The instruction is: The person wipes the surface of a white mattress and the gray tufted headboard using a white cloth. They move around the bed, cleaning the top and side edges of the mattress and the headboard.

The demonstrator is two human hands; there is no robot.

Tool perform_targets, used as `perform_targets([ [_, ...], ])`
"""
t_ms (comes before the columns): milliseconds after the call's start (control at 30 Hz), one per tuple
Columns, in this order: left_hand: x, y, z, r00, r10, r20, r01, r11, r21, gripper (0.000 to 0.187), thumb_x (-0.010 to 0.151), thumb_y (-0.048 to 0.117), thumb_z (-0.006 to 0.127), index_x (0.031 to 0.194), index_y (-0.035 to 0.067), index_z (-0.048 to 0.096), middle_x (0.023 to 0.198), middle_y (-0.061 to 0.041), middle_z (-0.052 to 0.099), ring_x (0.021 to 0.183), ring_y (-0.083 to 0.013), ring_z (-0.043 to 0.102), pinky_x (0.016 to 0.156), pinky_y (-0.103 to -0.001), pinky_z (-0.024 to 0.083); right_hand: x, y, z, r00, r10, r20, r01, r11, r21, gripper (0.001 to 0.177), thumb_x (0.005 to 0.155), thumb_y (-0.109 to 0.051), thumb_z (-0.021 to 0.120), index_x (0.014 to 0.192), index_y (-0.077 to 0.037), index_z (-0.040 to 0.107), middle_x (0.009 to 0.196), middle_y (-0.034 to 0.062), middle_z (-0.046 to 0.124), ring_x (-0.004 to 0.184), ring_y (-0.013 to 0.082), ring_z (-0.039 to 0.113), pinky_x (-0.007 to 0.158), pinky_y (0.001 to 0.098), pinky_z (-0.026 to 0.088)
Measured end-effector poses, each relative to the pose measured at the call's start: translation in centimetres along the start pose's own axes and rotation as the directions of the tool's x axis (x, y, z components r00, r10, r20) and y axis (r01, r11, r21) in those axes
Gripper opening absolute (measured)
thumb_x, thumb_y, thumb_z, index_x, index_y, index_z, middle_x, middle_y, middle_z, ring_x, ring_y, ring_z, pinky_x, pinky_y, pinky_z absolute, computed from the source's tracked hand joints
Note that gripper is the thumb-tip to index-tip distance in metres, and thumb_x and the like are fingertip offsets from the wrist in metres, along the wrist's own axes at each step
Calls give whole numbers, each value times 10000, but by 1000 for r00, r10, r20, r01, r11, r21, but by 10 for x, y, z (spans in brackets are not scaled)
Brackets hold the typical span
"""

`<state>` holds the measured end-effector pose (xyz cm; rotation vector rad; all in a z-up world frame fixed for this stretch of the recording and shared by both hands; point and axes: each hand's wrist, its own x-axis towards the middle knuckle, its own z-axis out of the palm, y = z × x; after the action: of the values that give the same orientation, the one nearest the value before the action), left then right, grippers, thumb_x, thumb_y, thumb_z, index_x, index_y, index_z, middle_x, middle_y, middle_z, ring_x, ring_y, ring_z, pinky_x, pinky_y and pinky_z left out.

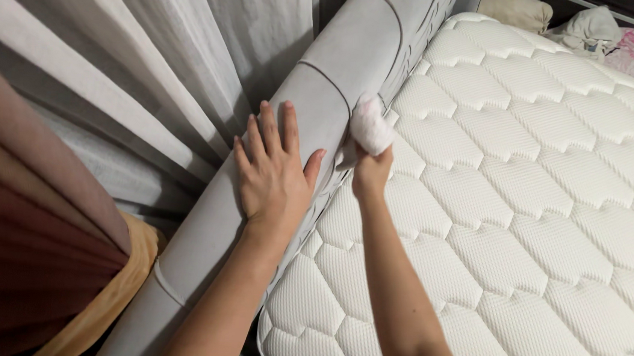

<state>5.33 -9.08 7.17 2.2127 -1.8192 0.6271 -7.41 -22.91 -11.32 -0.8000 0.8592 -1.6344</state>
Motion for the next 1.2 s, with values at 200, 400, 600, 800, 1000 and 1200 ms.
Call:
perform_targets([
  [200,0,0,4,999,-12,-30,12,1000,-28,829,990,601,527,1589,63,325,1576,-233,391,1402,-395,441,1123,-569,381,-47,47,-23,999,38,-5,-39,992,-122,385,919,108,557,1300,75,606,1270,180,690,1152,257,680,1016,365,547],
  [400,0,0,5,999,-9,-49,7,999,-33,827,995,590,543,1591,60,327,1579,-232,389,1409,-398,440,1121,-574,378,-77,89,-68,965,253,64,-242,960,-138,397,859,96,641,1253,47,641,1226,140,709,1119,249,689,974,366,556],
  [600,-7,-3,2,990,58,-126,-66,996,-60,717,1007,505,580,1539,47,434,1555,-198,449,1412,-383,450,1150,-556,372,-86,107,-146,886,403,228,-248,828,-503,407,814,100,700,1211,21,662,1121,144,736,1016,242,703,900,358,577],
  [800,-58,15,23,933,244,-266,-349,798,-491,342,1014,263,635,1293,74,694,1426,-122,591,1355,-293,534,1198,-543,370,-27,80,-195,987,146,67,-92,855,-510,321,920,31,554,1230,-6,630,1012,109,720,899,191,687,784,329,584],
  [1000,-143,43,75,948,292,-125,-273,546,-792,229,949,136,661,1155,55,722,1328,-108,647,1233,-301,614,1084,-444,461,36,27,-156,994,-80,69,101,908,-407,396,892,96,635,1272,-12,614,1075,88,688,956,163,645,839,289,544],
  [1200,-200,35,123,964,252,79,-65,514,-856,227,951,120,650,1152,50,729,1278,-101,687,1105,-296,667,957,-419,512,56,3,-90,952,-169,255,259,889,-377,372,944,107,690,1282,-23,608,1177,76,715,1106,184,710,970,323,614],
])
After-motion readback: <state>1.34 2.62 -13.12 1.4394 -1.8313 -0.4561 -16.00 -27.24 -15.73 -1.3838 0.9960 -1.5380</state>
